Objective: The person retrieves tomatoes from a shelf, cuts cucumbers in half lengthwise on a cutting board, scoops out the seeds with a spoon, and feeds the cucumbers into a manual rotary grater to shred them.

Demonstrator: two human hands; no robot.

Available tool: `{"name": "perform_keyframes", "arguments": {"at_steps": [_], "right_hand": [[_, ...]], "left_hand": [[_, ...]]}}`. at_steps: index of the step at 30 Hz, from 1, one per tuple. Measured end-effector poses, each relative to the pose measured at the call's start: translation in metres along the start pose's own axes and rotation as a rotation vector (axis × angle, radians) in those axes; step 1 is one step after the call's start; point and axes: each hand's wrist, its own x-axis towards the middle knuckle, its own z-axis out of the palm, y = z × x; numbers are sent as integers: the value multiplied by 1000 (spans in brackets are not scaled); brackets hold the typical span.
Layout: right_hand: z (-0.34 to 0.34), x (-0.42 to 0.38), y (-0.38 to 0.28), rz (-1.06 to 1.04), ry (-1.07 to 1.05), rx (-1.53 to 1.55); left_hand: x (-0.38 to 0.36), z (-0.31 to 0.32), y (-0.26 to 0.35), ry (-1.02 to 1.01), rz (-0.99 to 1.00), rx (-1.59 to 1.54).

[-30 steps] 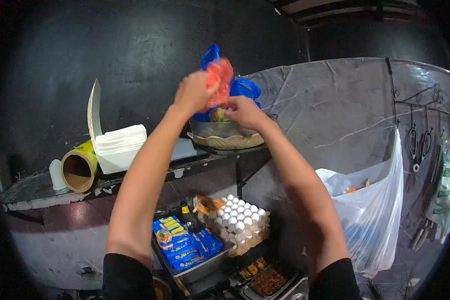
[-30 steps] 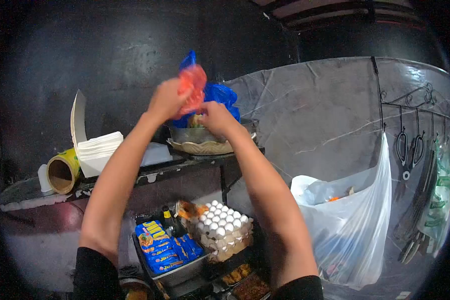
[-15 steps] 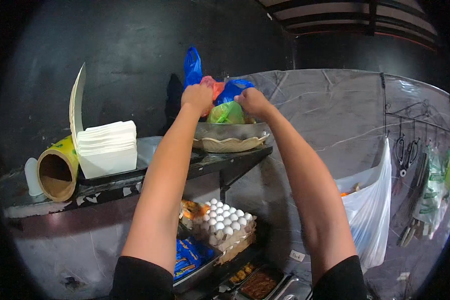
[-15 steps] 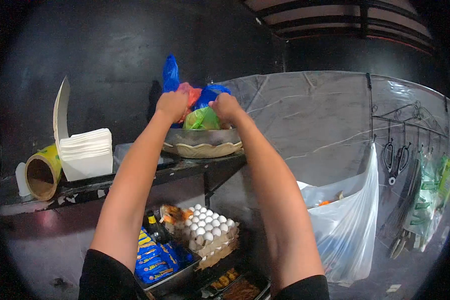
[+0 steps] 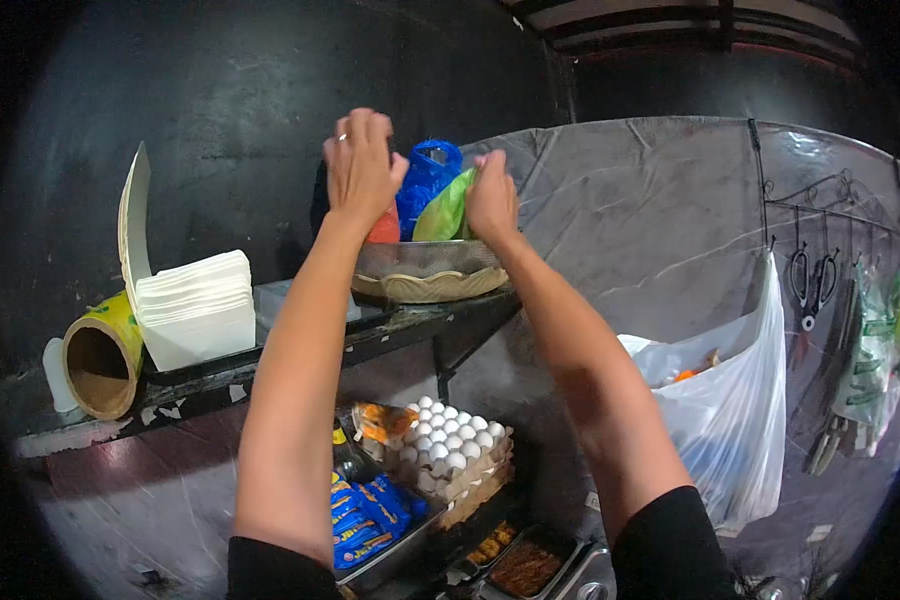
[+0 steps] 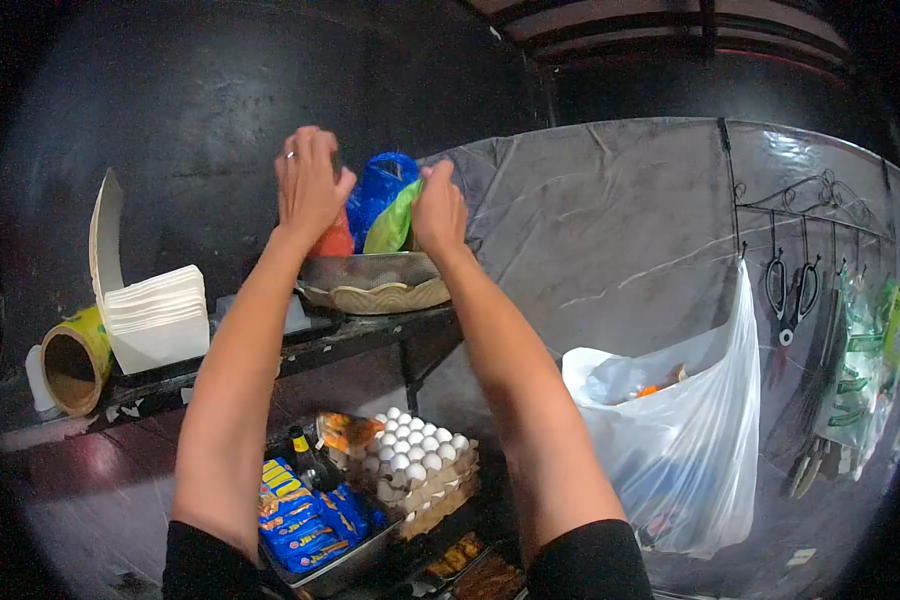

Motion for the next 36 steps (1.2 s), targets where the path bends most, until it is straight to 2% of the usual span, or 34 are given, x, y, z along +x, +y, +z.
{"name": "perform_keyframes", "arguments": {"at_steps": [2, 3, 4, 5, 6, 7, 8, 11, 12, 15, 17, 18, 21, 24, 26, 27, 30, 33, 35, 36], "right_hand": [[-12, 5, -15, 90, 2, -14], [-7, 4, -11, 38, 53, 11], [2, 4, 0, -15, 107, 35], [-1, 3, -8, -70, 161, 59], [-2, 10, -19, 254, 71, 104], [2, 11, -14, 223, 103, 127], [11, 11, -4, 190, 136, 154], [23, 19, 20, 71, 148, 234], [25, 19, 26, 29, 134, 261], [2, 15, 18, 62, -262, 494], [-14, 11, 8, 206, -489, 496], [-21, 10, 4, 280, -600, 496], [-32, 12, 14, 49, -788, 127], [-31, 9, 35, -289, -638, -96], [-33, 3, 33, -166, -541, 68], [-33, -2, 32, -106, -490, 152], [-42, -10, 20, -61, -545, 344], [-53, -9, -3, 69, -757, 475], [-35, 13, 10, 250, -899, 513], [-25, 23, 19, 341, -968, 529]], "left_hand": [[11, 7, 6, -268, 3, -386], [14, 12, 11, -407, 2, -581], [15, 18, 17, -627, -94, -675], [7, 32, 18, -663, -157, -560], [-4, 44, 20, -694, -223, -444], [-13, 51, 20, -719, -290, -327], [-2, 19, 18, -1078, -440, -794], [-13, 43, -7, -1044, -343, -728], [-16, 48, -11, -930, -360, -671], [-19, 51, -10, -623, -420, -583], [-18, 60, -9, -463, -478, -633], [-17, 61, -9, -482, -496, -725], [-5, 40, -6, -1005, -553, -974], [-4, 9, 5, -1224, -491, -939], [-2, -10, 8, -1372, -507, -837], [-2, -11, 8, -1375, -516, -813], [-3, -7, 3, -1359, -507, -766], [-8, 2, -11, -1305, -389, -730], [-16, 26, -30, -1267, -257, -641], [-15, 15, -25, -1303, -353, -652]]}}
